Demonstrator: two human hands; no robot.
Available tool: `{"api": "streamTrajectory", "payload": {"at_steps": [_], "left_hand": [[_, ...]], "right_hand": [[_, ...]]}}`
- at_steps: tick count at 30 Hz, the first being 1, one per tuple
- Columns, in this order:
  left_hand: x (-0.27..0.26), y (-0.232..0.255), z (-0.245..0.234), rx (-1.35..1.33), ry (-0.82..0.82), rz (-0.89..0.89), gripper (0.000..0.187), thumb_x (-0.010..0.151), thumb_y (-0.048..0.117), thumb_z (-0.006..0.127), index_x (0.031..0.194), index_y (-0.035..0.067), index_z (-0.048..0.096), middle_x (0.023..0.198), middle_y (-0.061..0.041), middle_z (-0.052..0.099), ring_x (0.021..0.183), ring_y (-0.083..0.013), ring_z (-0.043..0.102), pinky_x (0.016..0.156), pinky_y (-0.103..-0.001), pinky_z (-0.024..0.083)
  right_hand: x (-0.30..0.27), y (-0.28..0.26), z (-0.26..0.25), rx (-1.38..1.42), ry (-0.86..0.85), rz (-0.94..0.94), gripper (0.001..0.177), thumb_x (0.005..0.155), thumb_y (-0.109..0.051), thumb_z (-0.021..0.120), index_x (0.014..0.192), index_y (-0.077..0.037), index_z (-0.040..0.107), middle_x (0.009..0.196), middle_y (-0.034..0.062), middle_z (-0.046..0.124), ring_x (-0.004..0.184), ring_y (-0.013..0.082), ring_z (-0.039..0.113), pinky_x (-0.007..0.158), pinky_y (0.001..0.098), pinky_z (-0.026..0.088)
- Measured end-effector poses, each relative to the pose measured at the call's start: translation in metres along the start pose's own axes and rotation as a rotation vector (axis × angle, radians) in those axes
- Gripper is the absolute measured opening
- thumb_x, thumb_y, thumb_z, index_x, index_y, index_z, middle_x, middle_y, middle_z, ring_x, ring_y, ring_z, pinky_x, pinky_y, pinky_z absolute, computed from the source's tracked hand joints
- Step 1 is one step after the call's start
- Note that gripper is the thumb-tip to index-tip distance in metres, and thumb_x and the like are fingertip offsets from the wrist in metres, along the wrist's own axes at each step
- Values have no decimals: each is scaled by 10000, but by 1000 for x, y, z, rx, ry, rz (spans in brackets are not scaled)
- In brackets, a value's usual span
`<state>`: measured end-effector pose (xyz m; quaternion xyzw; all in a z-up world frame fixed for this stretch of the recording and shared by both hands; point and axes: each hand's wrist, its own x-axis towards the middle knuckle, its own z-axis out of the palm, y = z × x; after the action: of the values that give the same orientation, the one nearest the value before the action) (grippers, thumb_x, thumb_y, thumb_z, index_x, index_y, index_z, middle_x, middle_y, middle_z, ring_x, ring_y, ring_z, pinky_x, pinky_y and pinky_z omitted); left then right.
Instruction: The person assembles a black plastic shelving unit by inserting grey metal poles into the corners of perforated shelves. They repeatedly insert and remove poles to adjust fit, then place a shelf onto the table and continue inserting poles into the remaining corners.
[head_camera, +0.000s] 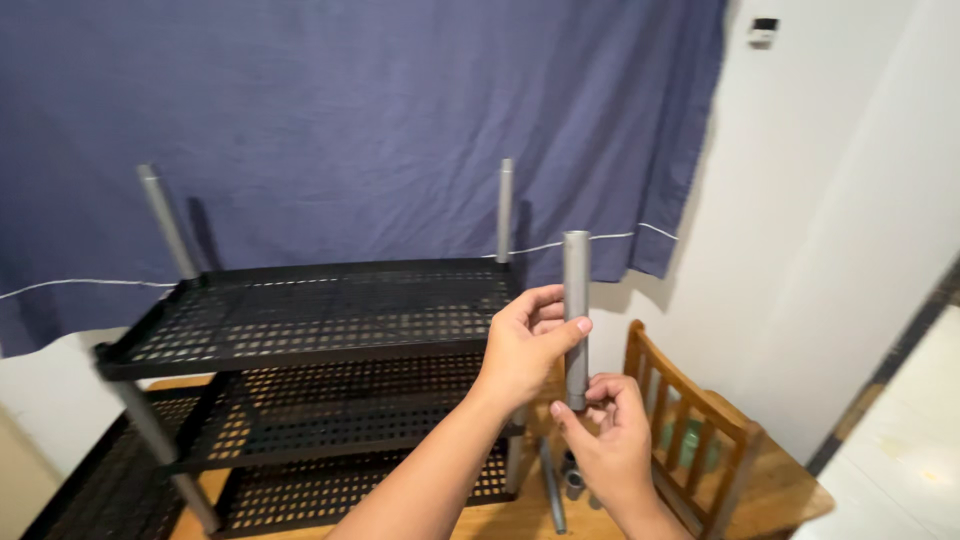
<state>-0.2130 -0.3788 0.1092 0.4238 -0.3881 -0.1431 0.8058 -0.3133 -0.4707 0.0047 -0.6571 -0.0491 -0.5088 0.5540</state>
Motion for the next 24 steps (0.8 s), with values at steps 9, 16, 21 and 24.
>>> {"api": "streamTrajectory", "payload": {"at_steps": [9,16,21,24], "left_hand": [[1,-33,42,-174,-83,-190,320,917,70,592,1217,-16,520,1124,-138,748,1027,-181,726,922,-321,576],[7,-62,55,-101,-85,-99,408,859,36,749,1218,-36,569,1089,-90,711,973,-127,683,891,-292,561],[8,-74,54,23,-71,-66,475,817,13,788,1253,-54,615,1059,-94,707,916,-116,669,826,-272,583],[0,-77,52,175,-42,-65,535,787,31,804,1279,-47,611,1029,-88,693,875,-107,653,783,-268,591]], "right_hand": [[-12,22,-61,215,28,261,349,875,90,676,1157,17,483,997,101,606,860,140,640,769,279,551],[-8,23,-73,161,82,257,369,864,85,702,1159,17,491,972,103,627,839,135,636,735,274,550],[-8,24,-75,170,95,254,352,870,91,699,1147,22,494,980,112,637,836,142,644,739,276,554],[-8,28,-76,171,90,259,348,866,98,682,1147,19,491,998,110,639,858,145,662,746,278,561]]}}
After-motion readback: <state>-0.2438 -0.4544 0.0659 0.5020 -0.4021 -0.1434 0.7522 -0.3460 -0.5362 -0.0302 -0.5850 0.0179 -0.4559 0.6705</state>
